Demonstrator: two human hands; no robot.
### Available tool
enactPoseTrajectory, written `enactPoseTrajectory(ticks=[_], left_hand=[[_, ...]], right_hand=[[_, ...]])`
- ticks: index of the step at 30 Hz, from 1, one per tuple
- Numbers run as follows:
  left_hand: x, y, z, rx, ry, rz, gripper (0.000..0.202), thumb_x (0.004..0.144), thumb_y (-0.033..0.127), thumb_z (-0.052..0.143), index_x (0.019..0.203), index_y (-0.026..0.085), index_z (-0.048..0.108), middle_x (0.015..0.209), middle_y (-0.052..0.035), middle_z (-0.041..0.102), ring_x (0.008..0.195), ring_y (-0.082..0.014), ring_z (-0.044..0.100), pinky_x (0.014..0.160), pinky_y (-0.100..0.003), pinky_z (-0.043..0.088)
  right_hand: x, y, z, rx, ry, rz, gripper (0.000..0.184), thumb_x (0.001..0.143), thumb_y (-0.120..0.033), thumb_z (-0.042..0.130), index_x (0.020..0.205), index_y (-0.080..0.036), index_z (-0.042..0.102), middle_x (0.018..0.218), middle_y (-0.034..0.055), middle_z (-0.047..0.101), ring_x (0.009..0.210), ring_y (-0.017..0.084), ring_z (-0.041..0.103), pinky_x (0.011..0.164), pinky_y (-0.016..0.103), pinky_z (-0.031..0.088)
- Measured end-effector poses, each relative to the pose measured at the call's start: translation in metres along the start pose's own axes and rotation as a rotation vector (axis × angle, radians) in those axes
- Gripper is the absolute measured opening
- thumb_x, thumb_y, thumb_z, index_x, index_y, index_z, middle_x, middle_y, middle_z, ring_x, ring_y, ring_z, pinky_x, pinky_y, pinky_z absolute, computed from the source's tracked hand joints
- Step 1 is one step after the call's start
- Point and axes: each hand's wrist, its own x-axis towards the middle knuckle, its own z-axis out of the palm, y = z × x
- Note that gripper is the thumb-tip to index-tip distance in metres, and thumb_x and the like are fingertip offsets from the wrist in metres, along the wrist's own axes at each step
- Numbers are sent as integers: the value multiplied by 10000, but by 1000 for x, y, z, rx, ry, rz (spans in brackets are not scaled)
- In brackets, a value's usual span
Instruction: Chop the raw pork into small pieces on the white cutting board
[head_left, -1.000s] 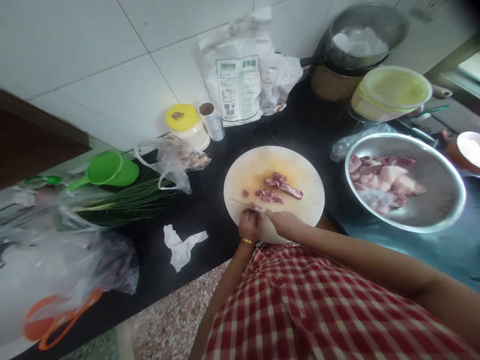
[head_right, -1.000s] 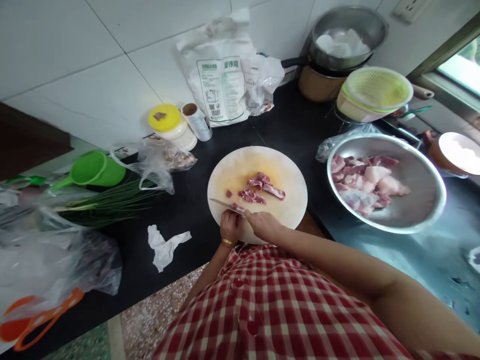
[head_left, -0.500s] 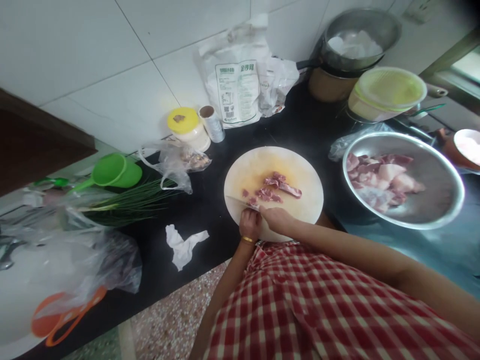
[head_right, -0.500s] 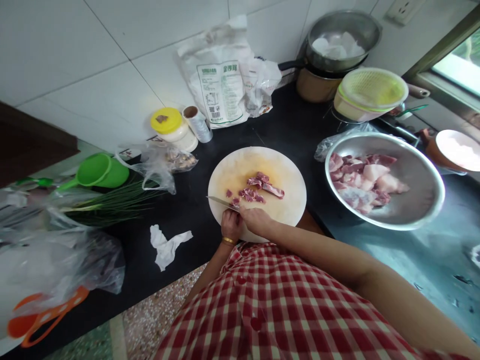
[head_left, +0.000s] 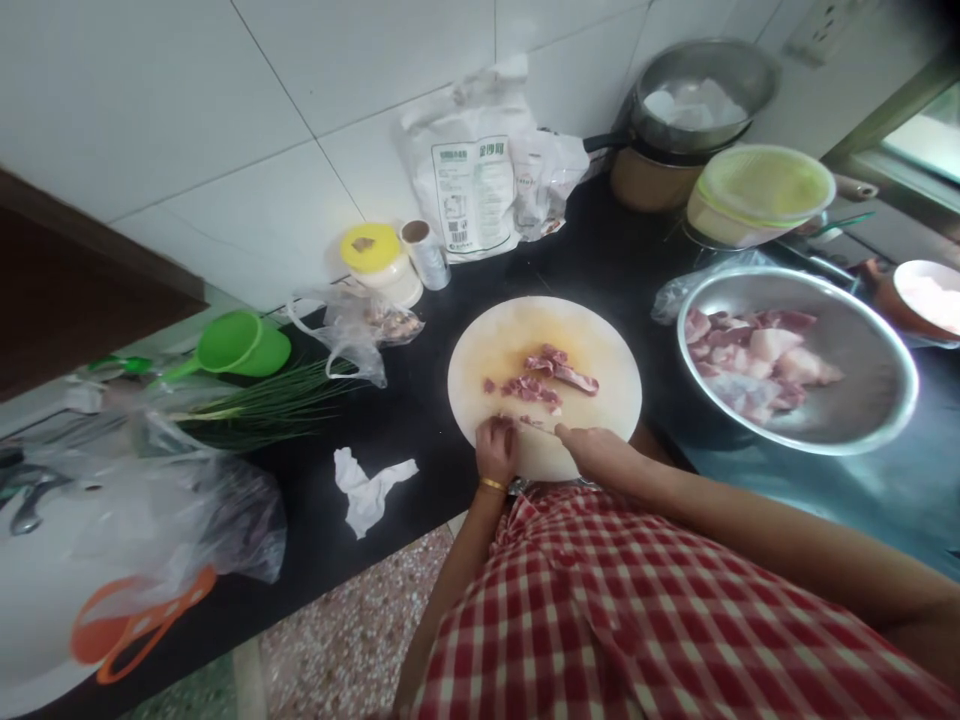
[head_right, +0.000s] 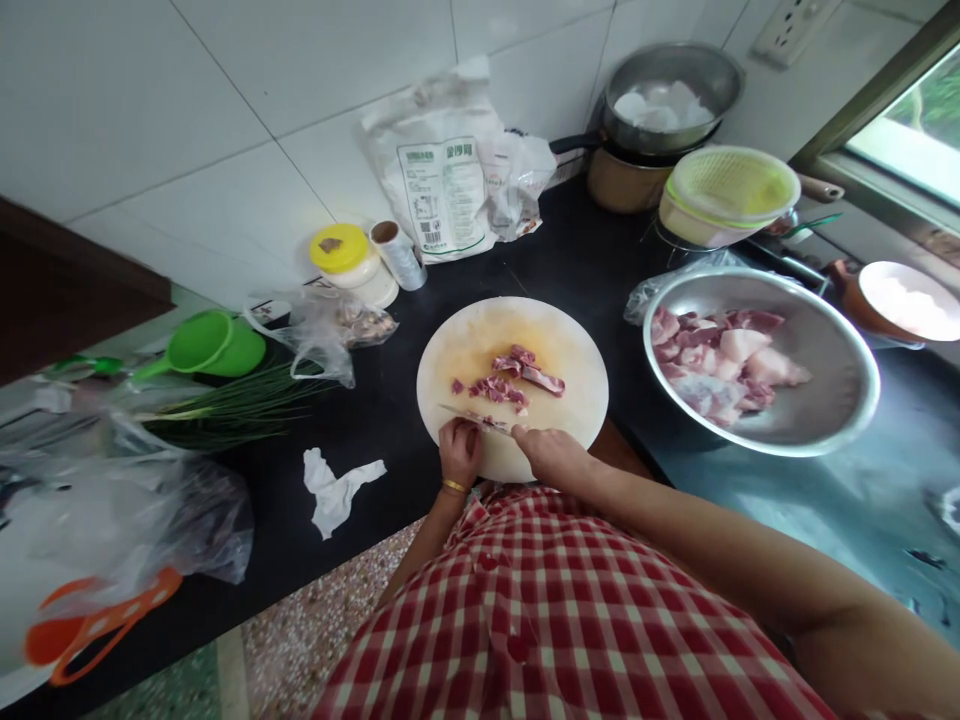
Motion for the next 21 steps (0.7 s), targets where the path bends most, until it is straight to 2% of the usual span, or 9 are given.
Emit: enactPoseTrajectory(ticks=[5,8,11,13,15,18,21], left_hand=[[-1,0,4,15,-36,24,132,816,192,499,901,123,573,888,-110,569,894,-208,508,796,-357,462],[1,0,6,22,-27,35,138,825,185,480,907,125,573,848,-108,574,869,-207,514,777,-355,465],[2,0,6,59,10,59,184,821,185,488,966,105,568,879,-131,584,855,-219,511,756,-357,467],[1,0,6,80,23,74,231,821,191,491,1017,87,556,941,-155,585,878,-232,508,765,-366,464],[0,1,7,89,5,73,234,825,199,484,1017,87,557,921,-152,586,874,-234,509,757,-364,462],[-3,2,7,85,-42,35,173,836,219,469,916,113,579,823,-120,573,823,-218,509,728,-347,460],[-3,2,8,81,-41,17,166,839,228,460,892,127,581,828,-115,565,829,-216,505,741,-351,456]], right_hand=[[-5,-6,7,-56,-27,-2,447,788,-102,288,1234,-101,318,947,122,563,870,125,574,710,186,388],[11,-16,1,-65,-26,-26,442,787,-99,312,1229,-79,314,941,130,557,891,103,564,756,167,396],[33,-35,-11,-51,-7,-58,399,825,-138,263,1217,-128,338,948,115,553,888,121,566,747,193,414],[37,-40,-14,-41,-1,-67,394,843,-157,211,1211,-164,352,956,104,552,881,143,569,726,226,427],[30,-34,-11,-48,-18,-70,398,840,-150,207,1206,-167,362,978,104,548,904,160,567,733,252,436],[9,-14,-1,-84,-87,-42,444,812,-115,244,1248,-131,325,1016,121,539,933,178,561,756,281,444],[11,-11,1,-96,-99,-40,456,803,-108,261,1255,-124,318,1013,123,541,932,181,561,760,286,447]])
